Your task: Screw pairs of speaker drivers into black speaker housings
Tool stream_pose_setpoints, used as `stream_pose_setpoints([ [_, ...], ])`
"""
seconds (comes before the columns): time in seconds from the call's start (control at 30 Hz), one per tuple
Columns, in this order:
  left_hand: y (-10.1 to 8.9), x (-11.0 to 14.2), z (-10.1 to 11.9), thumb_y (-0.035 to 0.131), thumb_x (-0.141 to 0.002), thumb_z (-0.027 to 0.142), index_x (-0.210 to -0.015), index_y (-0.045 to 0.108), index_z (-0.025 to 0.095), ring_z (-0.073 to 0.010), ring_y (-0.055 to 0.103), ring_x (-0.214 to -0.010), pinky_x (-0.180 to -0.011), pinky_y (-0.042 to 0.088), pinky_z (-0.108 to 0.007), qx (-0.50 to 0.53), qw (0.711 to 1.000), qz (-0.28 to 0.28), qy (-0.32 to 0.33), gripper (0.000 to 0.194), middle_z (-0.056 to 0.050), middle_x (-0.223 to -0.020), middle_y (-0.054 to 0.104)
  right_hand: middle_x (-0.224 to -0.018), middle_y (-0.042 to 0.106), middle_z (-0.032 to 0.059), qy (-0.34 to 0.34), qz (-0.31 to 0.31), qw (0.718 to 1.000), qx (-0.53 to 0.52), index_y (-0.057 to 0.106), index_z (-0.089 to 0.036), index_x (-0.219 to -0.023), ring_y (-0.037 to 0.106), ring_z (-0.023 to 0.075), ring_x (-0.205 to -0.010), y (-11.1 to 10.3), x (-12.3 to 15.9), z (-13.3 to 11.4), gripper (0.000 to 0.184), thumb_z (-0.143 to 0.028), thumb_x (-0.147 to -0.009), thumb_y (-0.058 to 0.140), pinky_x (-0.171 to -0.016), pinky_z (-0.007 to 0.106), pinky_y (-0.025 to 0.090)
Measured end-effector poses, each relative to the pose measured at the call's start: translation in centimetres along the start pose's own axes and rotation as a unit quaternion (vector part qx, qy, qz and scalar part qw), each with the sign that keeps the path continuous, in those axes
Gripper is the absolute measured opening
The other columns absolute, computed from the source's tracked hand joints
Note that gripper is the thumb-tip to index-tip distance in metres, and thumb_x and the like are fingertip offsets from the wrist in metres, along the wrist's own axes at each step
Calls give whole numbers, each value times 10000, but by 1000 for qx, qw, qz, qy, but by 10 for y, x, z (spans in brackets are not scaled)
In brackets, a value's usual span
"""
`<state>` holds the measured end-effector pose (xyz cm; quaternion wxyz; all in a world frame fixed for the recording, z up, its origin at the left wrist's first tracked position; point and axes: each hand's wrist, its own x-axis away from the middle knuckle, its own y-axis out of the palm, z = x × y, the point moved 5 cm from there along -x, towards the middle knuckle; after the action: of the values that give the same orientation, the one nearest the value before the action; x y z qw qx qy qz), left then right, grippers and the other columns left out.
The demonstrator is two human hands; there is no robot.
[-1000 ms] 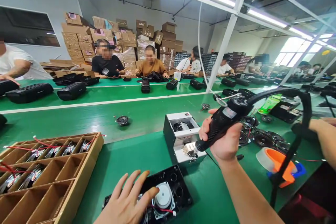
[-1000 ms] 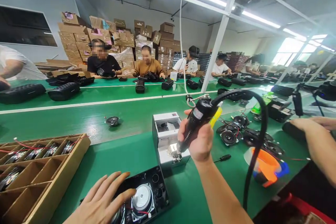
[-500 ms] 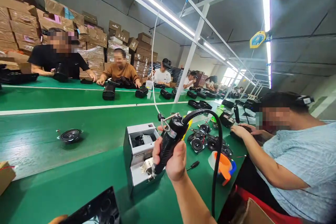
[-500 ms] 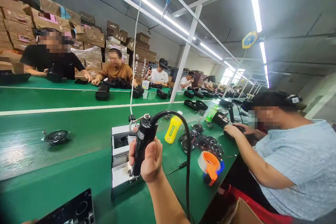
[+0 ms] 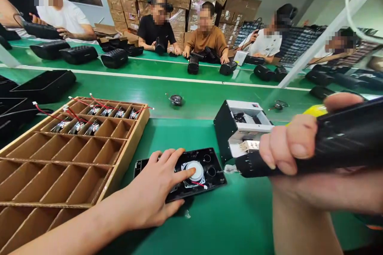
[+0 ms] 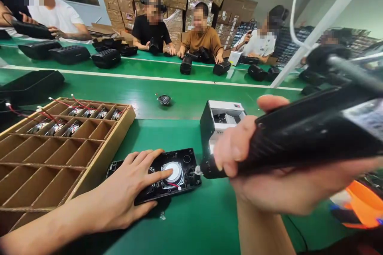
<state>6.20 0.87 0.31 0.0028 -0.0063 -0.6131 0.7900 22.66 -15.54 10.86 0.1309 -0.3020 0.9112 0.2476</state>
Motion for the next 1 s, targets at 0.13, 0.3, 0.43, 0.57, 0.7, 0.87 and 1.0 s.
stream_pose_setpoints([
  [0.13, 5, 1, 0, 773, -873, 379, -1536, 546, 330, -449, 452, -1411, -1124, 381, -660, -10, 1000, -4, 6, 703, -204, -1633, 361, -589, 598, -26, -41, -76, 994, -63, 786, -314, -1107, 488, 120, -408, 16, 7, 26, 465, -716, -895, 685, -415, 257, 421],
  [0.3, 5, -1, -1, 756, -870, 403, -1515, 546, 320, -440, 458, -1371, -1105, 379, -643, -7, 1000, -4, 13, 683, -200, -1601, 364, -572, 586, -33, 7, -59, 995, -77, 790, -324, -1074, 471, 122, -390, 10, 9, 54, 543, -785, -789, 755, -399, 253, 407],
  [0.43, 5, -1, -3, 742, -870, 384, -1489, 556, 325, -414, 481, -1320, -1079, 404, -610, -4, 1000, 8, 17, 649, -176, -1582, 370, -568, 586, -38, 19, -54, 996, -76, 786, -333, -1064, 465, 122, -385, 8, 10, 61, 543, -790, -773, 764, -397, 251, 394],
  [0.57, 6, -1, -3, 752, -849, 396, -1479, 562, 331, -407, 487, -1291, -1068, 411, -599, -11, 1000, 13, 19, 661, -160, -1568, 378, -569, 588, -39, 23, -58, 996, -70, 777, -330, -1066, 463, 123, -380, 6, 11, 67, 513, -763, -791, 764, -393, 253, 390],
  [0.7, 8, -1, -3, 756, -839, 400, -1487, 559, 334, -412, 488, -1284, -1052, 415, -592, -14, 999, 21, 21, 681, -160, -1565, 373, -567, 580, -38, 21, -54, 996, -68, 763, -316, -1070, 463, 120, -384, 5, 11, 72, 519, -770, -821, 725, -385, 243, 387],
  [0.87, 8, 0, -2, 766, -837, 380, -1492, 563, 323, -414, 486, -1291, -1042, 423, -593, -12, 1000, 19, 19, 688, -175, -1567, 368, -582, 603, -40, 26, -56, 995, -74, 775, -320, -1071, 481, 118, -395, 6, 10, 75, 512, -740, -779, 793, -399, 237, 401],
  [1.0, 7, -1, -1, 777, -836, 386, -1499, 560, 323, -418, 479, -1302, -1039, 425, -604, -7, 1000, 8, 16, 701, -189, -1568, 369, -594, 602, -31, 30, -62, 995, -78, 786, -322, -1070, 485, 123, -399, 6, 12, 76, 536, -791, -821, 709, -404, 246, 415],
])
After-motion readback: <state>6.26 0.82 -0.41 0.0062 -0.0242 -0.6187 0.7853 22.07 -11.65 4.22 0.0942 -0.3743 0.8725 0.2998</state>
